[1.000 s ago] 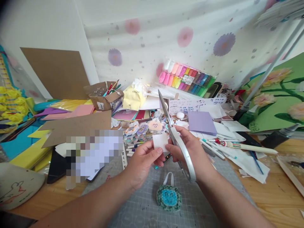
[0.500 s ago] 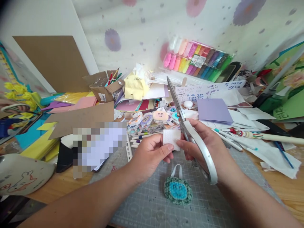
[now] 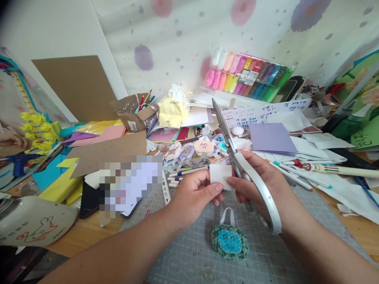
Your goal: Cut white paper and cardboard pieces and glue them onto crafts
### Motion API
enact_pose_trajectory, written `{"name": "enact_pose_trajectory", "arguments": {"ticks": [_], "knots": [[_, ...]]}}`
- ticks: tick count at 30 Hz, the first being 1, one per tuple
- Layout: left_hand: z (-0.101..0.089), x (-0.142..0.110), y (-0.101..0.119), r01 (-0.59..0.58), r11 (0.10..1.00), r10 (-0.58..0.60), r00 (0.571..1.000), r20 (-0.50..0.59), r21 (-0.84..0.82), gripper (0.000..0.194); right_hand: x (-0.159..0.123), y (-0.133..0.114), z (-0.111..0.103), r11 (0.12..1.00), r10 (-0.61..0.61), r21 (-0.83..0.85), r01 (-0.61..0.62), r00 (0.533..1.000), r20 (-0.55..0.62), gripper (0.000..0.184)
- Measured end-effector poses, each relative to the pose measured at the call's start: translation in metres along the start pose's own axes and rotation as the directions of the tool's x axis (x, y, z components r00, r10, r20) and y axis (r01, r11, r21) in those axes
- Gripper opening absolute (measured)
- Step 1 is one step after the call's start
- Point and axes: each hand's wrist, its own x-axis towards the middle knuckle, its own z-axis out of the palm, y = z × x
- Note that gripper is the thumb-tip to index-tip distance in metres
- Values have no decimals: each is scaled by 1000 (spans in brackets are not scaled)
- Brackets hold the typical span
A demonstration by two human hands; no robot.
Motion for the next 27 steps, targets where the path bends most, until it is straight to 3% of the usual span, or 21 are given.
{"name": "enact_pose_trajectory", "arguments": {"ticks": [9,27], "knots": [[1,-4,5,16,997,-15,1000,12,-79,13,1,3,-4,993,8,-117,-9,1000,-12,23],[3,-3,3,28,987,-24,999,29,-157,19,3,16,-8,999,6,-42,-9,998,-69,31]]}}
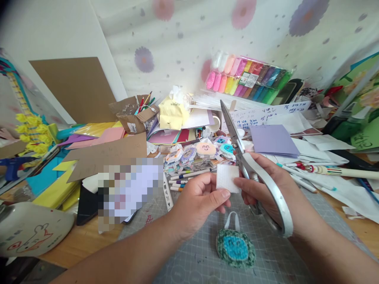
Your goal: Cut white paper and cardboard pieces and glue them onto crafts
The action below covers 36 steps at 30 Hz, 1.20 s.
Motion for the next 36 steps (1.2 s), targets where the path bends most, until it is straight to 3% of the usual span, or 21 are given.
{"name": "enact_pose_trajectory", "arguments": {"ticks": [14,25,36], "knots": [[-1,1,-1,8,999,-7,1000,-17,50,16,-1,-2,0,1000,-4,-14,4,1000,-2,23],[1,1,0,30,994,-26,999,38,-108,28,-3,-17,4,996,-3,-93,6,999,36,27],[2,1,1,-14,997,13,1000,-21,-73,23,-1,-11,5,996,-25,82,18,996,80,30]]}}
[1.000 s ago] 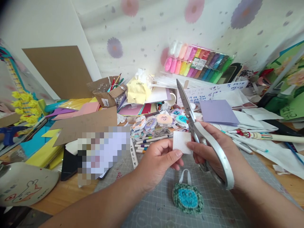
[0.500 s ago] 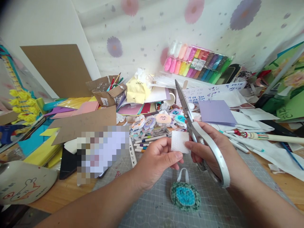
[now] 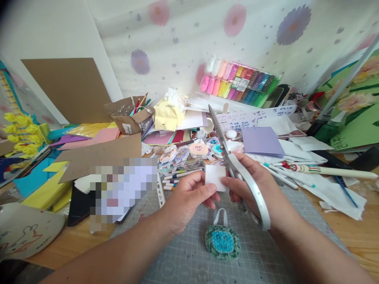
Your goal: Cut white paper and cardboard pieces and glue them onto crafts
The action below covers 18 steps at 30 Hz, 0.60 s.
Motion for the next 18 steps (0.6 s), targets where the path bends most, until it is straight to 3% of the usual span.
{"name": "enact_pose_trajectory", "arguments": {"ticks": [8,12,14,16,18], "knots": [[0,2,3,10,991,-5,999,-44,130,20,1,-12,7,997,47,58,-47,999,-12,35],[0,-6,13,-84,934,117,990,-76,347,15,4,-9,0,995,30,93,-24,998,-60,39],[-10,-17,26,-139,789,251,962,-106,598,13,7,-6,-5,991,21,136,-9,996,-89,40],[-31,-33,44,-118,445,438,893,-101,888,15,9,-2,-9,983,25,181,-5,994,-107,40],[-60,-51,62,83,116,550,824,-134,990,22,9,-1,-11,978,30,211,-3,992,-122,41]]}}
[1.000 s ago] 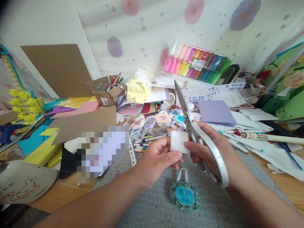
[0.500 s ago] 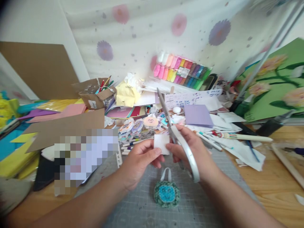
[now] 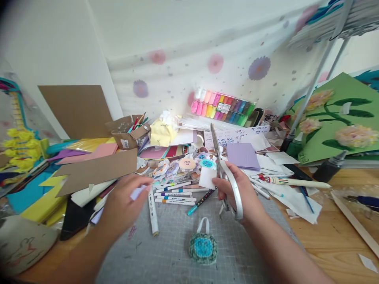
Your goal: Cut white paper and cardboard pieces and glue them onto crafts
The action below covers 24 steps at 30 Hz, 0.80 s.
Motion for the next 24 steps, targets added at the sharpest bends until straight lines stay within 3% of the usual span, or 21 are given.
{"name": "enact_pose_trajectory", "arguments": {"ticks": [2,4,6,8,12,16,19,21,23,24], "knots": [[-22,-2,-29,59,936,-63,998,1,348,30,-1,-1,0,1000,-2,10,2,1000,-5,40],[-37,-6,-52,121,792,-171,985,26,598,39,-3,-2,2,1000,-2,2,2,1000,8,37],[-42,-12,-65,111,702,-225,972,72,703,42,-5,-3,5,1000,-3,-18,4,1000,30,35],[-42,-20,-70,72,685,-235,964,126,725,41,-6,-3,6,999,-5,-45,6,999,34,36],[-38,-29,-73,53,705,-240,956,168,708,40,-6,-1,7,999,-8,-44,9,1000,30,41],[-35,-30,-74,54,710,-214,967,141,702,39,-5,-1,5,1000,-7,-14,7,1000,7,44],[-29,-38,-58,18,754,-168,972,166,657,33,-4,0,4,1000,-14,5,14,1000,20,44],[-21,-47,-35,-46,850,-90,969,230,525,32,-5,-1,4,1000,-10,2,10,1000,26,44],[-10,-54,-7,-155,966,70,928,367,207,33,-6,-2,4,1000,-15,4,15,999,29,44],[-4,-55,7,-152,988,132,901,414,14,31,-7,-3,4,1000,-22,10,22,999,35,43]]}}
